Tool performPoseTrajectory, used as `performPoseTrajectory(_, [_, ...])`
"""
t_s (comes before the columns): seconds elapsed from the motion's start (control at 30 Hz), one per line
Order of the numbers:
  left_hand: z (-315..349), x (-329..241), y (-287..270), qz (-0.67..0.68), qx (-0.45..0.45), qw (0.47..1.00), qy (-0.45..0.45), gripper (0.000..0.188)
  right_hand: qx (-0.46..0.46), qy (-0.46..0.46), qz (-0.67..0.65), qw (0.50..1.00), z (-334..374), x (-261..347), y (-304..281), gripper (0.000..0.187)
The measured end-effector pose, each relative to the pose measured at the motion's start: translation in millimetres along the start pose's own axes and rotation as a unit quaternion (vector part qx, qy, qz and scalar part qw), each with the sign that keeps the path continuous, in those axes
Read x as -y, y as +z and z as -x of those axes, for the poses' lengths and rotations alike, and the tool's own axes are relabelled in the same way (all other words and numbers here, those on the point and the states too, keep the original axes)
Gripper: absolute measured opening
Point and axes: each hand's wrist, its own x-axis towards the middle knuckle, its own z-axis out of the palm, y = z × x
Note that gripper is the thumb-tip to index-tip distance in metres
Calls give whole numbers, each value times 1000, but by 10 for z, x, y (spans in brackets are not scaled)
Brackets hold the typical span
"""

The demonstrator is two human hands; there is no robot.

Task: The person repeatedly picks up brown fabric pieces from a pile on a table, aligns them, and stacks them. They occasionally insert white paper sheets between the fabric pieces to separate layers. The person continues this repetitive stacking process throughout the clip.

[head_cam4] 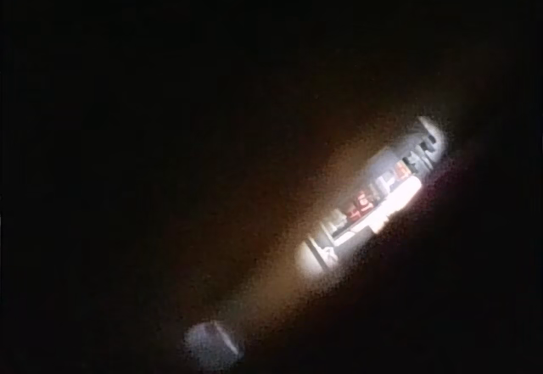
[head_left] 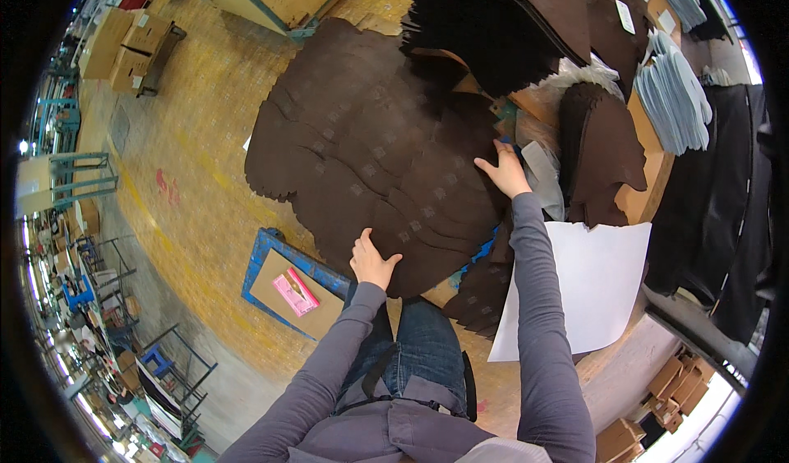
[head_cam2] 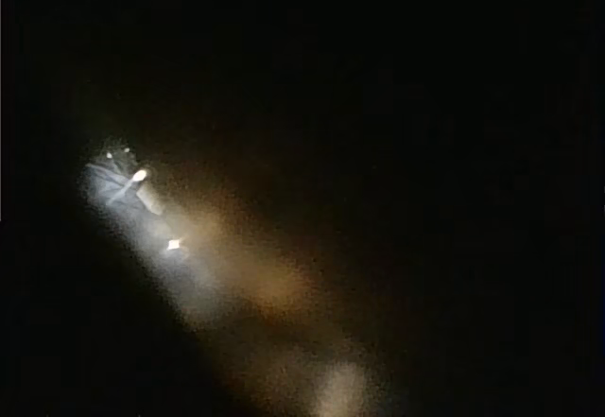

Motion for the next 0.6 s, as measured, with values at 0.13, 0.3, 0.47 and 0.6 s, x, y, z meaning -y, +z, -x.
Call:
performPoseTrajectory(0.13, [-144,229,130,117,-10,991,58,48,-44,-20,-21,999,1,202,-126,70])
performPoseTrajectory(0.3, [-224,60,205,156,-57,980,112,34,-69,-35,-78,994,358,121,-130,73])
performPoseTrajectory(0.47, [-260,-143,219,244,-58,964,85,28,90,7,-134,987,469,133,-366,74])
performPoseTrajectory(0.6, [-492,-522,233,316,-83,937,123,26,120,-103,-3,987,665,342,-417,91])
